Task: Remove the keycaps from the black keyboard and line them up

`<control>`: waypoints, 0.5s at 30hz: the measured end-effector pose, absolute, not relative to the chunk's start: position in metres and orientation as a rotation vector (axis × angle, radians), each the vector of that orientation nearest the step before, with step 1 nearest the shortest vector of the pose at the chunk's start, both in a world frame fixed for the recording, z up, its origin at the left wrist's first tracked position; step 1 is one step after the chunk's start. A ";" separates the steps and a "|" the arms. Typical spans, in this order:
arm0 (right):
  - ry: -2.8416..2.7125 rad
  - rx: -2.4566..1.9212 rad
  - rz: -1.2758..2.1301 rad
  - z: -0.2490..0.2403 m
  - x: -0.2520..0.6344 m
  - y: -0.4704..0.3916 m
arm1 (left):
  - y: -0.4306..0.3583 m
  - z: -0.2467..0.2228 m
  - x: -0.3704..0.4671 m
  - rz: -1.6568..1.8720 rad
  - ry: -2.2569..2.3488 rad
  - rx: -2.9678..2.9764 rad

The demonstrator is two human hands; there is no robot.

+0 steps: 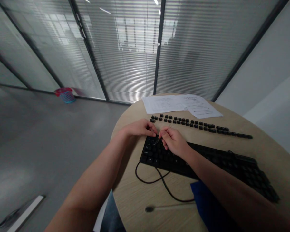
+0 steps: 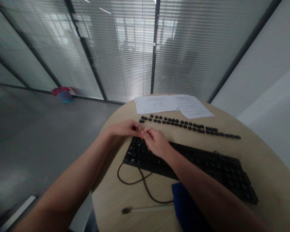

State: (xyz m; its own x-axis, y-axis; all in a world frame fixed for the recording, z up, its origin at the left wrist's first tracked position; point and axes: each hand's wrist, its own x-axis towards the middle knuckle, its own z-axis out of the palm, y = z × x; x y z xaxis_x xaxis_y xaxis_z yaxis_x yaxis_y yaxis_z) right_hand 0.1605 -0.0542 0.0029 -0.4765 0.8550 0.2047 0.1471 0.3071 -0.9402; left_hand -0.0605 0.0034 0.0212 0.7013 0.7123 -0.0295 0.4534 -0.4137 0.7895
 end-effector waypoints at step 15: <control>-2.165 -0.769 1.018 0.008 0.157 -0.058 | 0.006 0.015 -0.057 0.341 0.920 2.054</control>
State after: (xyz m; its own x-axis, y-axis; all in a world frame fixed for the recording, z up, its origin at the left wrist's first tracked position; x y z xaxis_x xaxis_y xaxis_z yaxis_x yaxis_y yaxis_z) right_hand 0.1574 -0.0581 0.0081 -0.6394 0.7151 0.2824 0.2387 0.5338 -0.8112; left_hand -0.0573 0.0057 0.0154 0.6936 0.7153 -0.0849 0.4871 -0.3789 0.7869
